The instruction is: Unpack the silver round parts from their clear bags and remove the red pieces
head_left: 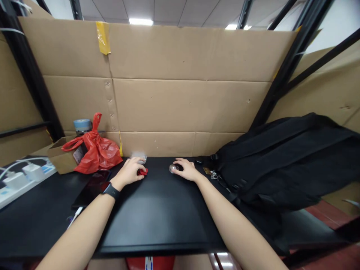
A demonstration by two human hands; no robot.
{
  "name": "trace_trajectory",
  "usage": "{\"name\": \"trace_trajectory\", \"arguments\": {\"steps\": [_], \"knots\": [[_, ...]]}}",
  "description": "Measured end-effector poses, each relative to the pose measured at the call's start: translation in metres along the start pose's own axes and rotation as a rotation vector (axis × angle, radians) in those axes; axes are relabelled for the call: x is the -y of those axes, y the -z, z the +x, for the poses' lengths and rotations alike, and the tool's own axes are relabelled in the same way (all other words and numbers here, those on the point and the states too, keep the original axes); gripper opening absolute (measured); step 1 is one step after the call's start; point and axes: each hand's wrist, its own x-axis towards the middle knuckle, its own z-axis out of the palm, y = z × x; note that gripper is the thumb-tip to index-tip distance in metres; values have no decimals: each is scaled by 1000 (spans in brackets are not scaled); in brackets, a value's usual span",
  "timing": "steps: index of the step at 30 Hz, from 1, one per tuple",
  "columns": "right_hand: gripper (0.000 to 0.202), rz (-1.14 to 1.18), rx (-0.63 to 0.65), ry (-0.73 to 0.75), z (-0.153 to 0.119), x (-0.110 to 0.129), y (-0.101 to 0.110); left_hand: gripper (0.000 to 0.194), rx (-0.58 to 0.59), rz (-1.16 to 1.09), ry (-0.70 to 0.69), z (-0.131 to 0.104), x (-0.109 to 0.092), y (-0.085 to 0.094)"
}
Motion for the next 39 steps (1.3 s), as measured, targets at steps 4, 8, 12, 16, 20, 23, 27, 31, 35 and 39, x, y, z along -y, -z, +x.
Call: {"name": "trace_trajectory", "arguments": {"steps": [4,8,12,16,20,23,27,31,35,39], "knots": [[41,38,-52,2,-6,3,2,13,15,30,5,4,-4,-6],[40,104,-81,36,-9,10,0,13,8,16,20,4,-8,-9],[39,185,-131,42,-8,12,-6,11,-27,-2,37,3,-13,-11],[38,295,-248,76,-6,11,-9,9,-107,-112,31,6,-20,-11],[36,367,-402,100,-6,19,-4,16,-213,-336,70,9,-33,-3],[39,458,-400,92,-9,33,0,17,-261,-473,122,9,-47,4],[39,748,-312,122,-16,61,-1,14,-287,-588,165,10,-59,7],[33,973,-225,228,-24,89,-4,13,-343,-630,229,11,-62,2],[33,1063,-214,287,-31,109,-6,17,-406,-781,251,13,-65,-5],[34,1105,-200,311,-35,119,-7,26,-401,-932,196,14,-73,-8]]}}
